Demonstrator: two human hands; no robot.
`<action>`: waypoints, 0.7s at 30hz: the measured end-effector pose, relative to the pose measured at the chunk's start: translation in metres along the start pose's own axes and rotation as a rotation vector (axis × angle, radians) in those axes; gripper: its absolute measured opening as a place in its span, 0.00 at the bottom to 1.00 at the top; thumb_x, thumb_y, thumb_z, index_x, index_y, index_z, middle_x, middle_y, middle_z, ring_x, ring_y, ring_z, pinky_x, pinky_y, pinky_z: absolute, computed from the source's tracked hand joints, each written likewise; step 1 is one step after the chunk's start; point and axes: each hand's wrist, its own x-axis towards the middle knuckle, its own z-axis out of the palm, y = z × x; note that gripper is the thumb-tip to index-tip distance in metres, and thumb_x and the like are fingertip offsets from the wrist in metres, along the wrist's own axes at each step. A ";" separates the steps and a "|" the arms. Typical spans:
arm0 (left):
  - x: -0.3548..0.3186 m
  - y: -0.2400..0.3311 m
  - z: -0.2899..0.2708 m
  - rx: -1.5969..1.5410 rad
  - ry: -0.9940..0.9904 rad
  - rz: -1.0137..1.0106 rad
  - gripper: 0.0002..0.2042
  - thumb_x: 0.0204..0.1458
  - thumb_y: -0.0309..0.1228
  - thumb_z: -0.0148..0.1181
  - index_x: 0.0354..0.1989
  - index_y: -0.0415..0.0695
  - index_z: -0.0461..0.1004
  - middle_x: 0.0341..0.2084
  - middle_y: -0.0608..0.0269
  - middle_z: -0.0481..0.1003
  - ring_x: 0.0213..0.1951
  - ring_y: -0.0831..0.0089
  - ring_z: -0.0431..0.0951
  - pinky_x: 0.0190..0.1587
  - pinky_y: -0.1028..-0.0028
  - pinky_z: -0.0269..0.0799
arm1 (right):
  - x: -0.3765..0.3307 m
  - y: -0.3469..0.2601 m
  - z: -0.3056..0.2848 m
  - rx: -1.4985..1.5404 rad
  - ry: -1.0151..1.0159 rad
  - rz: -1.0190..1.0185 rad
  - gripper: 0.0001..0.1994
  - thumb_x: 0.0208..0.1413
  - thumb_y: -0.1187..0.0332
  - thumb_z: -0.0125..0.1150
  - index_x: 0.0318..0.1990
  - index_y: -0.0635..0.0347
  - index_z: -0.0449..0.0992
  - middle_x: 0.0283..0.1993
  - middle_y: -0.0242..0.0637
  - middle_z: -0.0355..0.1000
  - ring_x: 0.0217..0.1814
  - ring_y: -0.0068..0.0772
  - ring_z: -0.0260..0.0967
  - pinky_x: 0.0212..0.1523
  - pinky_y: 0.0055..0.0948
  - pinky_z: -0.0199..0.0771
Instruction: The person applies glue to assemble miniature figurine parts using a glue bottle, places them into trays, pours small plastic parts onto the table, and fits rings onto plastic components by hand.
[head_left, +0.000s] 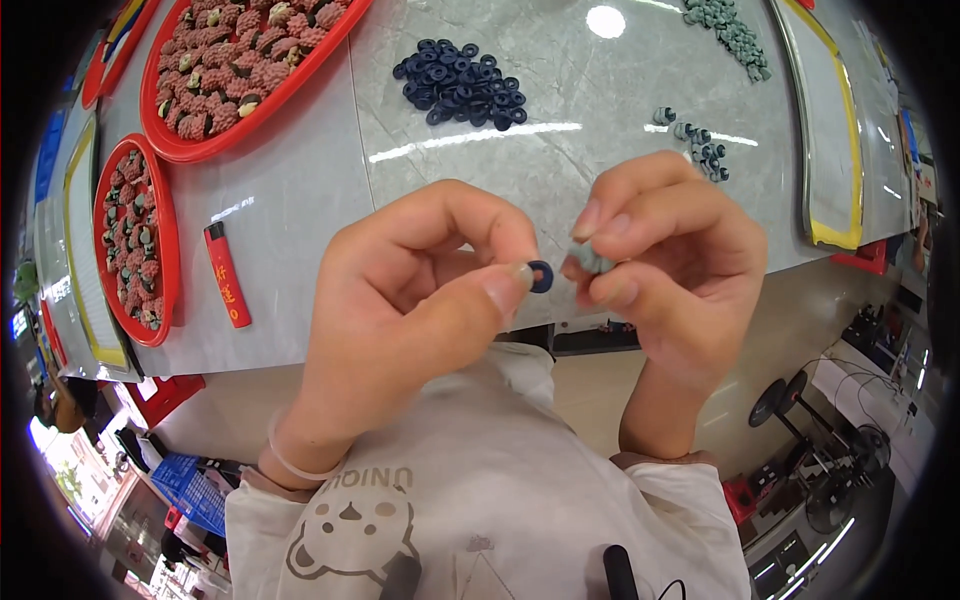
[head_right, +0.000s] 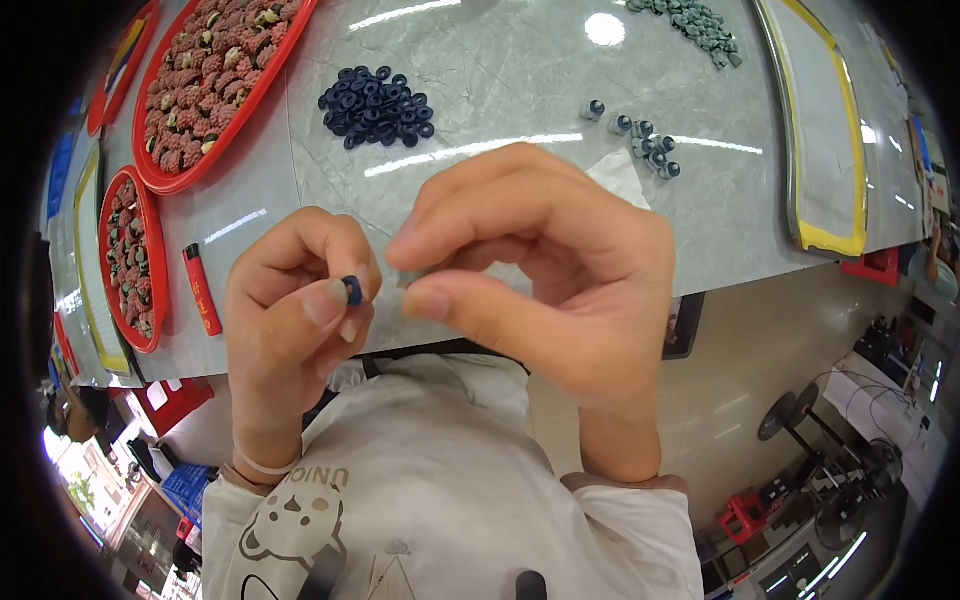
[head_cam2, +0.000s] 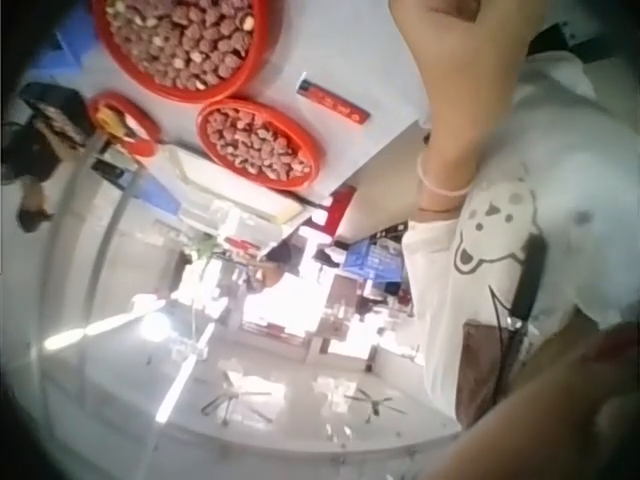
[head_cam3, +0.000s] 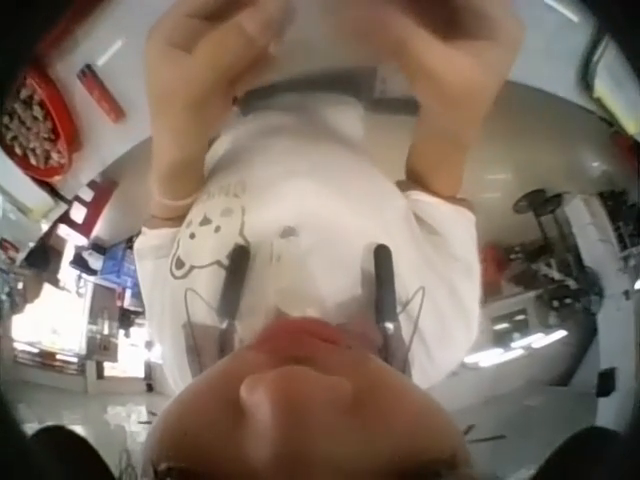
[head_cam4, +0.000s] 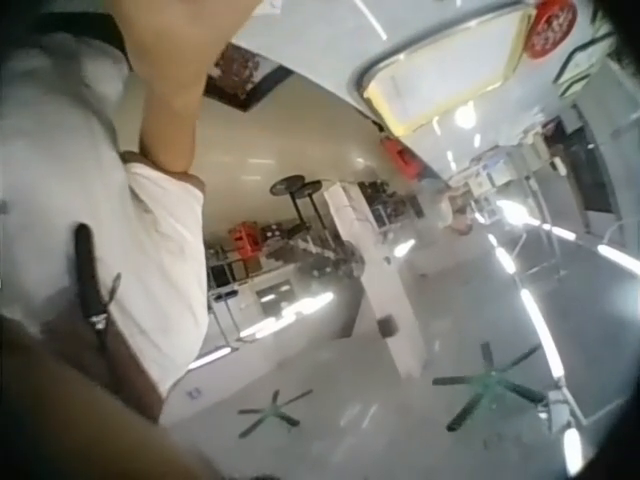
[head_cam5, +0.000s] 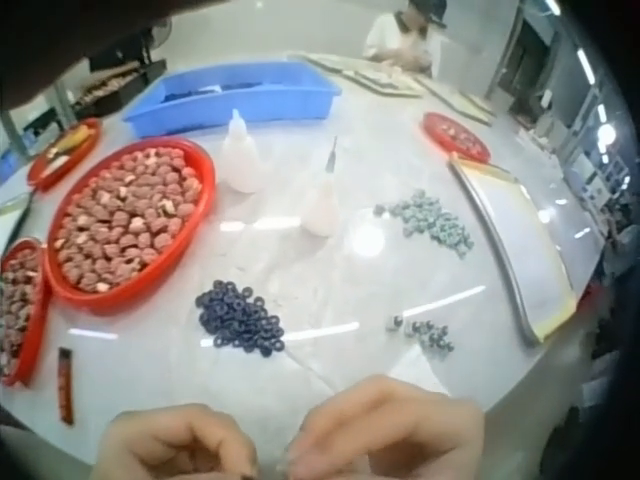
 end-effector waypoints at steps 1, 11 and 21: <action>-0.001 -0.001 0.000 -0.009 -0.021 0.003 0.11 0.45 0.34 0.54 0.26 0.39 0.63 0.17 0.68 0.63 0.14 0.89 0.54 0.12 0.88 0.46 | 0.001 0.006 0.000 -0.043 -0.053 -0.099 0.09 0.40 0.79 0.60 0.31 0.69 0.70 0.35 0.46 0.64 0.30 0.29 0.68 0.25 0.19 0.71; -0.010 -0.002 -0.006 -0.037 -0.031 0.054 0.10 0.45 0.32 0.54 0.28 0.38 0.64 0.19 0.69 0.64 0.16 0.90 0.57 0.14 0.88 0.47 | -0.007 0.004 0.015 -0.403 -0.051 -0.356 0.11 0.35 0.87 0.56 0.30 0.68 0.71 0.34 0.50 0.68 0.33 0.31 0.68 0.29 0.19 0.69; -0.015 -0.001 -0.013 0.110 -0.094 0.047 0.07 0.46 0.25 0.51 0.32 0.36 0.63 0.24 0.68 0.64 0.21 0.88 0.60 0.20 0.87 0.54 | -0.009 0.007 0.023 -0.566 -0.012 -0.545 0.13 0.34 0.90 0.54 0.31 0.68 0.72 0.34 0.52 0.69 0.29 0.30 0.69 0.24 0.17 0.68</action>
